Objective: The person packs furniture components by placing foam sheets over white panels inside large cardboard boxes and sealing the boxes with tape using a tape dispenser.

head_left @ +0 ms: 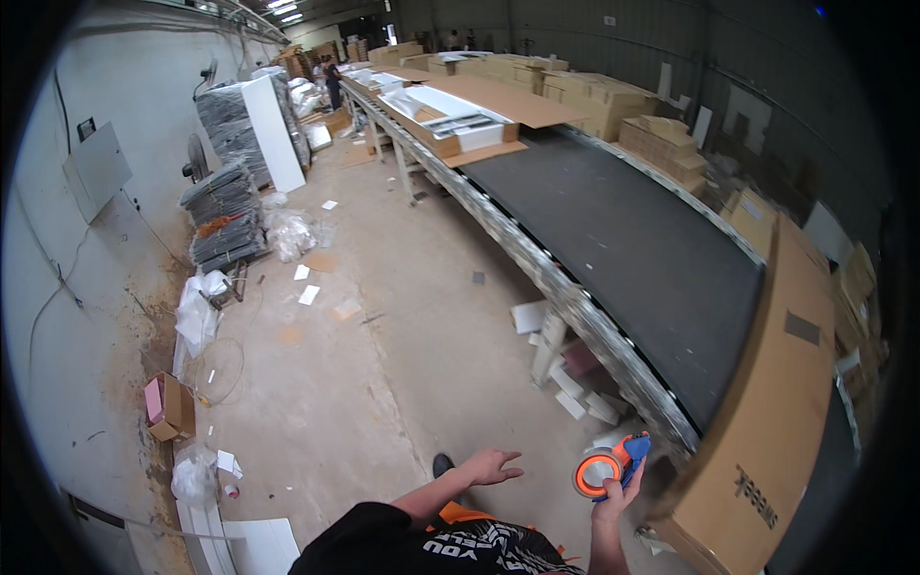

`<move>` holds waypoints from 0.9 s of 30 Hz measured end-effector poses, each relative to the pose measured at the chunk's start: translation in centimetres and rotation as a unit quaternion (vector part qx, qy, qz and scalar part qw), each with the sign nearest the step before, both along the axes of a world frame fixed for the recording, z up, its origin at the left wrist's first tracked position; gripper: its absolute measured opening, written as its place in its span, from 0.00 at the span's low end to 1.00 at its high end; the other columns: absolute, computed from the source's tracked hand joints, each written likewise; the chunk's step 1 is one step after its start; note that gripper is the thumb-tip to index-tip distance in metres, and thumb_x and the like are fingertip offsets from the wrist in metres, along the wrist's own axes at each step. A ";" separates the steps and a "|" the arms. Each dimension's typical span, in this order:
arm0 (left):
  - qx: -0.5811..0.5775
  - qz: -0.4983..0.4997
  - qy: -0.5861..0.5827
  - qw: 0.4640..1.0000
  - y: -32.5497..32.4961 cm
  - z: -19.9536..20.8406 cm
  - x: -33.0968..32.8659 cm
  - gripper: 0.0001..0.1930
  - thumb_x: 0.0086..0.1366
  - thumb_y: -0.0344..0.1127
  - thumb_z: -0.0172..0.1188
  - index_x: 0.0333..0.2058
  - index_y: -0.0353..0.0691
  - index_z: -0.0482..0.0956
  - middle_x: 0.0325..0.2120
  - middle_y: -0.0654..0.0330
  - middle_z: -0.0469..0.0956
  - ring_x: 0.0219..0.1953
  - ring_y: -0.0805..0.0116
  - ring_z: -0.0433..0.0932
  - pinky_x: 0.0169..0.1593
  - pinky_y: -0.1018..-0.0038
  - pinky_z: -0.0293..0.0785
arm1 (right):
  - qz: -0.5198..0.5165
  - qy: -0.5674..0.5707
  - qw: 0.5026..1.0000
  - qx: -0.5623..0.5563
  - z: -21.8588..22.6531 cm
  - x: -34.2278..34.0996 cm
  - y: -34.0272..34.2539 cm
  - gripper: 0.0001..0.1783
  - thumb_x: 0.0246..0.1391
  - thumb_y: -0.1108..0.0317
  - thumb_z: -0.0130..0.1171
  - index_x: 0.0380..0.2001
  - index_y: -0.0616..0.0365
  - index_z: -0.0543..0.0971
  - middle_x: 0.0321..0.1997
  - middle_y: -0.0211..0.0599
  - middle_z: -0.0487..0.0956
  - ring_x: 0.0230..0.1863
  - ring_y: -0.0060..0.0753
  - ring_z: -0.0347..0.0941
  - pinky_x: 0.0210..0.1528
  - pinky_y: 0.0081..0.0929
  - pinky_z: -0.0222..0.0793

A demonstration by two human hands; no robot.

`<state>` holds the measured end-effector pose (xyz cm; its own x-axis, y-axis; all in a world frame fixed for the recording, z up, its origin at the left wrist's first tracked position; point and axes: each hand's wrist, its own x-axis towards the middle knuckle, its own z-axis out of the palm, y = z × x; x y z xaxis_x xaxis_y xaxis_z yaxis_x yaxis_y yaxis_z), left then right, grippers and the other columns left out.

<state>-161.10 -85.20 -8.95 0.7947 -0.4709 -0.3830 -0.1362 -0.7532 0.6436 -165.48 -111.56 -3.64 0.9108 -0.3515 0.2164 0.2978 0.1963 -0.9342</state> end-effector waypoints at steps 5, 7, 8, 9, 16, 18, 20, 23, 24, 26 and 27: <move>0.038 0.134 0.000 0.990 12.7 -3.1 4.7 0.36 0.62 0.64 0.51 0.61 0.46 0.67 0.47 0.44 0.77 0.52 0.46 0.74 0.56 0.59 0.69 | -0.066 0.083 0.993 -0.048 -3.8 10.3 7.2 0.33 0.38 0.73 0.49 0.55 0.66 0.70 0.41 0.33 0.74 0.45 0.30 0.71 0.54 0.25 0.63; 0.038 0.147 -0.005 0.988 16.9 -2.7 6.7 0.36 0.62 0.64 0.52 0.60 0.45 0.68 0.45 0.42 0.77 0.51 0.46 0.74 0.55 0.59 0.70 | 0.012 0.159 0.984 0.080 -4.3 14.1 9.4 0.26 0.40 0.73 0.49 0.48 0.66 0.74 0.38 0.31 0.75 0.42 0.27 0.72 0.50 0.24 0.65; 0.032 0.157 -0.010 0.987 18.7 -2.0 8.0 0.36 0.62 0.64 0.52 0.60 0.45 0.68 0.45 0.42 0.77 0.50 0.45 0.75 0.55 0.59 0.70 | -0.010 0.162 0.979 0.124 -3.4 15.9 11.7 0.18 0.44 0.72 0.50 0.41 0.63 0.76 0.35 0.29 0.76 0.39 0.24 0.72 0.46 0.23 0.65; 0.026 0.167 -0.016 0.986 20.3 -1.3 9.5 0.36 0.62 0.64 0.52 0.60 0.45 0.68 0.45 0.42 0.77 0.50 0.45 0.75 0.55 0.59 0.70 | -0.008 0.174 0.979 0.105 -2.8 17.7 13.2 0.17 0.45 0.71 0.51 0.41 0.63 0.76 0.35 0.29 0.77 0.39 0.24 0.72 0.46 0.22 0.65; -0.009 0.230 -0.081 0.970 29.7 0.0 19.7 0.34 0.60 0.61 0.55 0.58 0.44 0.70 0.47 0.43 0.77 0.51 0.44 0.75 0.55 0.58 0.70 | -0.033 0.174 0.981 0.075 -5.3 34.6 17.9 0.13 0.47 0.66 0.54 0.36 0.61 0.76 0.34 0.31 0.76 0.37 0.25 0.72 0.40 0.27 0.68; -0.002 0.268 -0.022 0.963 32.6 -0.7 22.3 0.35 0.60 0.62 0.55 0.58 0.43 0.70 0.48 0.43 0.76 0.52 0.45 0.74 0.56 0.59 0.70 | -0.104 0.166 0.980 0.023 -7.7 42.4 16.6 0.18 0.50 0.65 0.54 0.42 0.63 0.77 0.39 0.34 0.77 0.42 0.29 0.73 0.46 0.30 0.67; 0.013 0.325 0.011 0.946 37.4 -3.9 23.6 0.37 0.59 0.63 0.56 0.58 0.42 0.70 0.50 0.43 0.75 0.53 0.47 0.74 0.57 0.60 0.69 | -0.135 0.153 0.976 -0.068 -6.5 49.7 18.5 0.21 0.60 0.63 0.51 0.51 0.68 0.74 0.46 0.39 0.79 0.46 0.28 0.74 0.50 0.30 0.67; 0.019 0.474 0.009 0.880 45.6 -12.8 21.1 0.37 0.59 0.59 0.58 0.58 0.37 0.70 0.51 0.43 0.75 0.54 0.50 0.74 0.58 0.63 0.69 | -0.244 0.232 0.909 -0.244 -8.5 61.8 18.6 0.29 0.54 0.54 0.54 0.56 0.60 0.73 0.49 0.49 0.79 0.49 0.49 0.75 0.53 0.37 0.66; -0.029 0.590 0.051 0.805 46.8 -14.2 19.4 0.35 0.58 0.54 0.61 0.57 0.35 0.70 0.51 0.43 0.75 0.52 0.53 0.77 0.55 0.65 0.72 | -0.258 0.255 0.899 -0.244 -8.9 65.4 18.9 0.30 0.53 0.52 0.54 0.56 0.58 0.73 0.50 0.50 0.79 0.50 0.51 0.74 0.54 0.39 0.66; -0.028 0.769 0.171 0.616 50.3 -17.4 12.8 0.28 0.58 0.47 0.61 0.53 0.36 0.75 0.43 0.48 0.80 0.37 0.59 0.81 0.41 0.65 0.77 | -0.265 0.313 0.880 -0.241 -10.0 71.5 21.3 0.32 0.51 0.50 0.54 0.57 0.54 0.73 0.50 0.52 0.78 0.52 0.57 0.73 0.55 0.41 0.66; -0.018 0.804 0.270 0.529 50.4 -16.5 10.9 0.23 0.57 0.45 0.60 0.48 0.37 0.78 0.38 0.53 0.81 0.33 0.60 0.80 0.36 0.63 0.75 | -0.274 0.340 0.860 -0.263 -10.3 74.1 21.4 0.31 0.51 0.51 0.54 0.57 0.53 0.73 0.50 0.52 0.78 0.52 0.56 0.73 0.55 0.42 0.66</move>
<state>-150.18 -34.77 -25.50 -0.0425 0.6337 -0.7724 0.8730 0.3995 0.2798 -91.39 -90.17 -13.90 0.6191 -0.7843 -0.0412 -0.4402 -0.3031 -0.8452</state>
